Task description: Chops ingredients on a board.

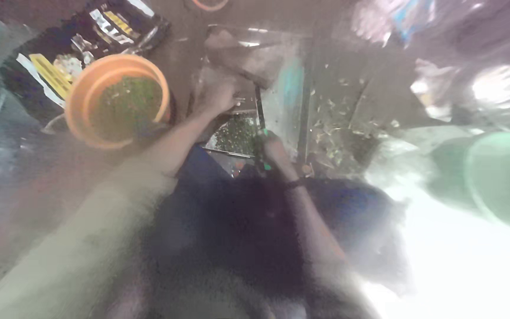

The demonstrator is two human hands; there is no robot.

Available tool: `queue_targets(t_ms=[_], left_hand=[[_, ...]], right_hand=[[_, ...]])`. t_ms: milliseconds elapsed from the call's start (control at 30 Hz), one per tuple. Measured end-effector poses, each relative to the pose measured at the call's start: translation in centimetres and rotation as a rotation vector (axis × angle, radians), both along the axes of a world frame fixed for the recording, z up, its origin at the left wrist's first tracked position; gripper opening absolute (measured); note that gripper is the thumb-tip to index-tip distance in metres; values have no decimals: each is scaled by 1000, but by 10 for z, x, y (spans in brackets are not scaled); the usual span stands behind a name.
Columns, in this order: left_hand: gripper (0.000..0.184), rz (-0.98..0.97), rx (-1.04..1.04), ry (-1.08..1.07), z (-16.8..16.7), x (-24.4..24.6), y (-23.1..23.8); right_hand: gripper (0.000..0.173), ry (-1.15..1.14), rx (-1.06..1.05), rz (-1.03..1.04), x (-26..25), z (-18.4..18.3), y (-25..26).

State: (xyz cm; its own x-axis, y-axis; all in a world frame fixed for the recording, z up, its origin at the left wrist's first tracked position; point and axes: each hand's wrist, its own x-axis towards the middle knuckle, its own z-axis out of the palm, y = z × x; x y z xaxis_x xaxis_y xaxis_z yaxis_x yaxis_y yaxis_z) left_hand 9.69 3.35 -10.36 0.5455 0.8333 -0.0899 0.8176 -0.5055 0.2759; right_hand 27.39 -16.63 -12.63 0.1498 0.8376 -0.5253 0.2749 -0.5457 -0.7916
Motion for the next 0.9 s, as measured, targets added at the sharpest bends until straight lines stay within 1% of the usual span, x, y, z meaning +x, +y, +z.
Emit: queue_targets(t_ms=[33,67,133,200,267,333,367,500,567,633,767,900], left_hand=[[39,41,-33,-44,3,-3,6],[38,87,-62,-104,7,-7,13],[31,164,-90,-217,17,-16,24],[28,171,-100,-258,20,-20,27],[31,66,-88,-193,12,-15,23],[36,-9,-70,-72,8,-6,15],[34,-33,-49,-51,7,-2,10],[23,-32,-2,46,-4,10,0],[21,-49,26,93,-8,12,-2],[22,-42,40,128,-5,12,-4],[22,1,7,108,-7,12,-3],[24,57,0,87,-1,14,-7]], right_hand=[[57,3,-7,-7,0,-2,-1],[58,-3,-10,-11,0,-3,-1],[59,-22,-9,-17,1,-4,-2],[57,-41,4,-17,0,-5,0],[55,-68,18,-7,-4,-2,1],[54,-107,11,1,-11,3,1],[55,-127,1,4,-15,6,1],[51,-295,5,27,-29,0,8],[50,-320,6,58,-35,0,9],[53,-327,10,75,-42,1,11],[53,-371,-22,46,-48,4,11],[53,-446,-39,109,-48,12,9]])
